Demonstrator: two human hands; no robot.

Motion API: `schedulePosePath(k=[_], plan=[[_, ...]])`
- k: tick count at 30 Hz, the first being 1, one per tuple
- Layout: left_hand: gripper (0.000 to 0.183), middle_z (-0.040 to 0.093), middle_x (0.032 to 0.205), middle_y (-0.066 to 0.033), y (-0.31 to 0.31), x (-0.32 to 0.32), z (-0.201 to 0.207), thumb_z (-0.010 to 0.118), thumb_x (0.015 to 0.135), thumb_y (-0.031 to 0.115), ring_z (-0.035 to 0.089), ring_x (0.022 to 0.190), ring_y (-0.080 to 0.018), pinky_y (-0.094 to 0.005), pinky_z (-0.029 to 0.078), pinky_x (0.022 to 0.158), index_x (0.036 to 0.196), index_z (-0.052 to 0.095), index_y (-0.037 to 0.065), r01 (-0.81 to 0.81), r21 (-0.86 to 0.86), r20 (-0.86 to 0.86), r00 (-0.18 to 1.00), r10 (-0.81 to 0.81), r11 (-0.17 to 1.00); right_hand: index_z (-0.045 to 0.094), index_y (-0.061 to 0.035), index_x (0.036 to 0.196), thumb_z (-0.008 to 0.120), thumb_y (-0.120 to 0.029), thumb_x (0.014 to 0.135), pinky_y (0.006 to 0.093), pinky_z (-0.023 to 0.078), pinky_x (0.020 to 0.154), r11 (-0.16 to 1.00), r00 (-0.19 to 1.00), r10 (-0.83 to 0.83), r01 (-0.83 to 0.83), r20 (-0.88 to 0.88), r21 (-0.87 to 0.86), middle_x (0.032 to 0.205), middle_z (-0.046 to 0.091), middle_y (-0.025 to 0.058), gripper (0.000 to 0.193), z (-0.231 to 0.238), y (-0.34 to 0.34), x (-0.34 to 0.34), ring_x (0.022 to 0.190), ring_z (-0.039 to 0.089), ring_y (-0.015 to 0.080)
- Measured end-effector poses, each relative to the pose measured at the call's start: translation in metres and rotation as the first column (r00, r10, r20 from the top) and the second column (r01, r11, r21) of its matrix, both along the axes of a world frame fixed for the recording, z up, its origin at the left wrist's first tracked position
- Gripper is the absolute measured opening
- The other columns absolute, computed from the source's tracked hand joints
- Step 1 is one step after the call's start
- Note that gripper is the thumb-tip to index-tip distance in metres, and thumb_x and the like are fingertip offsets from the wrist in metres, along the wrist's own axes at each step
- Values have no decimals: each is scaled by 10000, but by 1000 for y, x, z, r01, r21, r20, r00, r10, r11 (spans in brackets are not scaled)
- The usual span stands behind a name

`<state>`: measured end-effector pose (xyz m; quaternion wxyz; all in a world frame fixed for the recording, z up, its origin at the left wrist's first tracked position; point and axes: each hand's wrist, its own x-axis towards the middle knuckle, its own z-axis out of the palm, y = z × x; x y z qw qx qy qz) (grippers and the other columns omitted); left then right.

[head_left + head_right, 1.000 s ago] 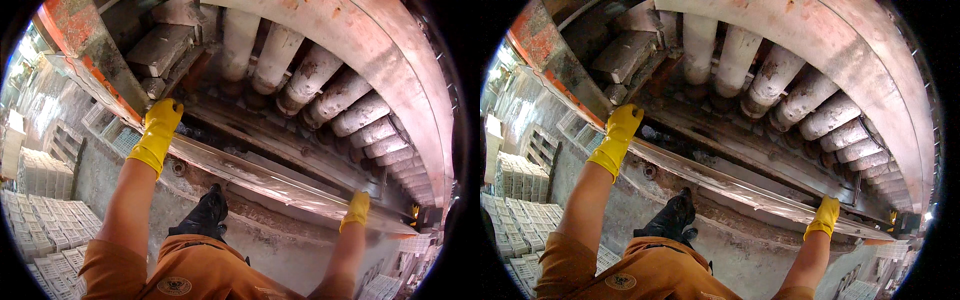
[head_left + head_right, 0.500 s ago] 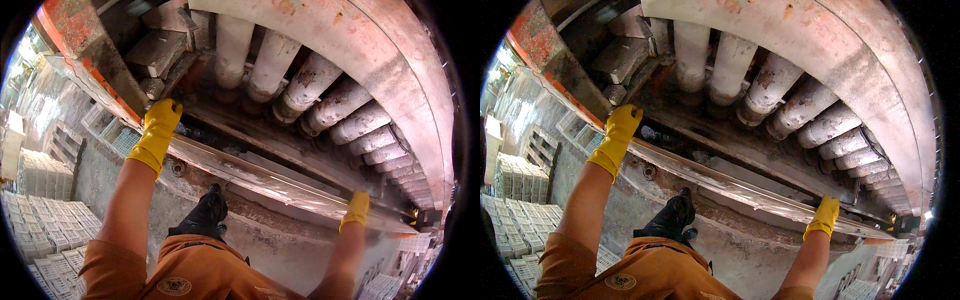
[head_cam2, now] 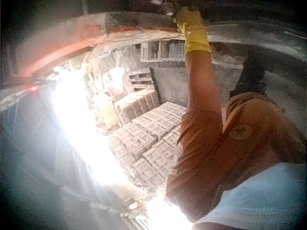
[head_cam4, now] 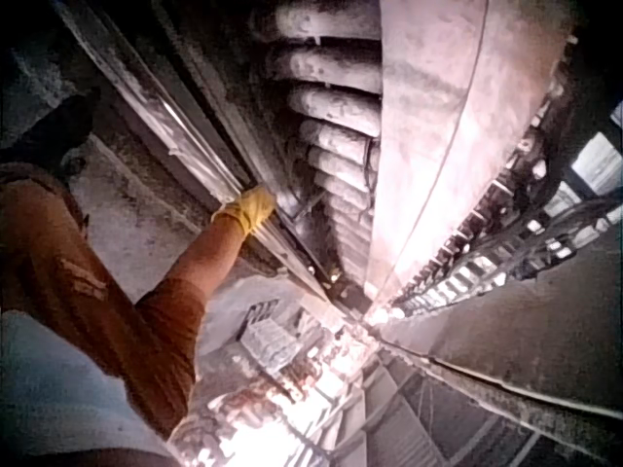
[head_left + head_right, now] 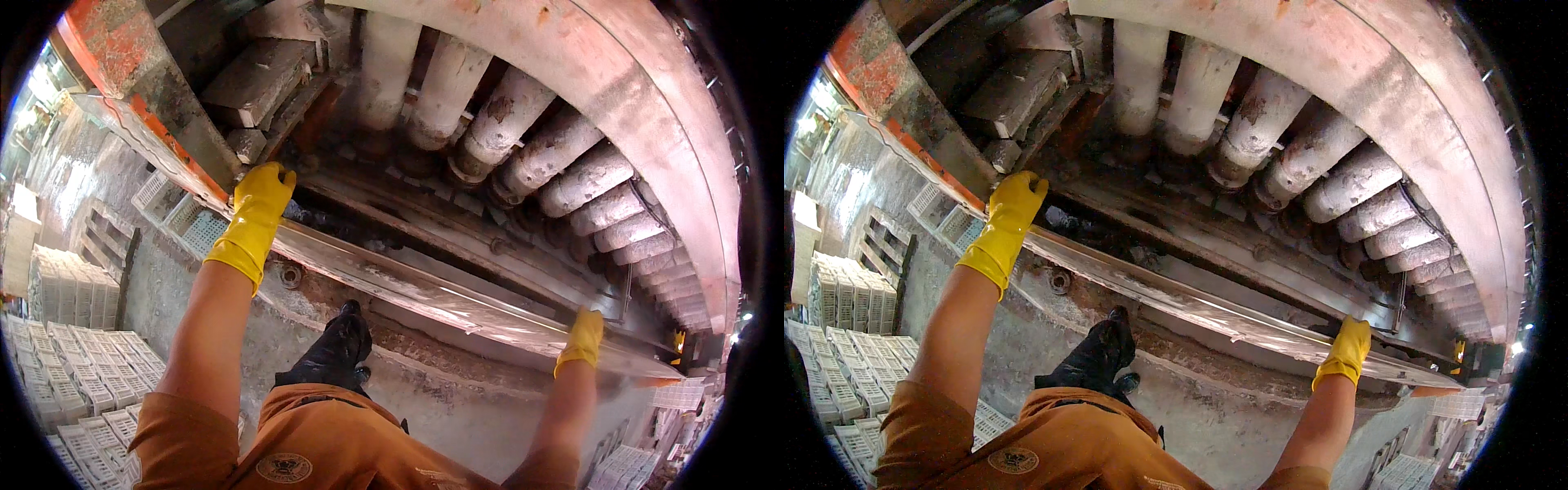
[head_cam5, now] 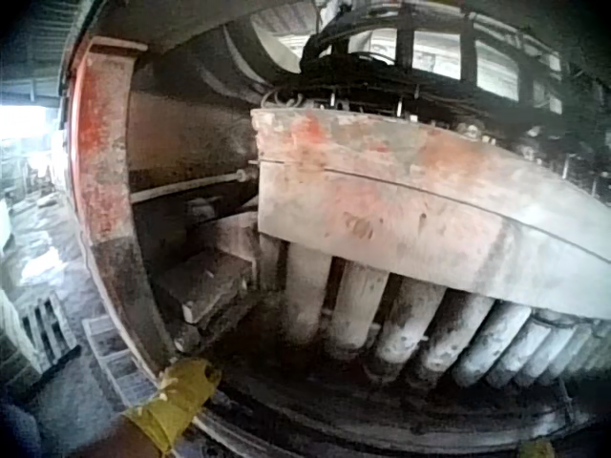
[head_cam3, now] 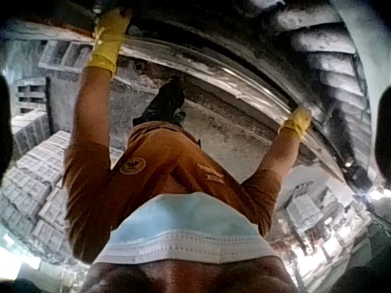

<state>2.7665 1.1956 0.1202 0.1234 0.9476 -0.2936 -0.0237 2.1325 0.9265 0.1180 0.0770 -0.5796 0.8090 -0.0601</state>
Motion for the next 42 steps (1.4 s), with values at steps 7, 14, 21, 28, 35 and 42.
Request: schedulePosePath(k=[7,14,21,28,35,42], plan=[[362,732,1112,-126,22,-4,-4,640,912,456,675,1054,-361,-464,533,905,1050,725,132,10,-15,21,1000,-10,1000,640,65,1095,568,-365,939,490,488,891,997,991,40,-31,132,-71,1110,680,285,463,-28,19,-33,1033,646,437],[326,742,1017,-134,38,-6,-11,701,877,416,691,968,-359,-447,536,847,987,746,112,19,-69,23,1000,-17,997,637,62,1050,586,-359,944,454,539,738,997,991,14,-4,137,-73,1009,700,255,438,-12,52,-20,845,699,381],[342,743,1046,-127,49,0,-22,686,876,453,690,1001,-356,-457,541,852,1008,737,142,29,-58,17,999,-28,998,620,58,991,586,-335,961,437,533,675,996,962,-87,93,259,-11,918,685,206,396,-3,72,-11,761,692,330],[344,745,1046,-126,56,-5,-21,690,871,451,692,1001,-358,-455,543,856,1011,743,141,57,-70,6,998,-56,996,625,62,994,579,-342,958,434,521,711,996,981,-64,75,181,-55,950,688,221,408,-15,79,-30,774,674,335],[336,748,999,-127,65,-8,-23,711,871,425,702,951,-346,-438,541,824,989,745,111,50,-88,41,998,-47,995,633,61,1023,578,-354,956,452,505,793,996,995,-23,32,102,-88,1009,698,240,424,-14,91,-29,852,667,381],[333,753,961,-121,78,-15,-26,719,870,414,709,915,-338,-431,541,804,966,747,97,76,-130,68,995,-67,989,641,55,1033,595,-373,958,456,507,799,994,982,-79,92,169,-66,1008,701,249,437,-28,103,-45,893,675,398]])
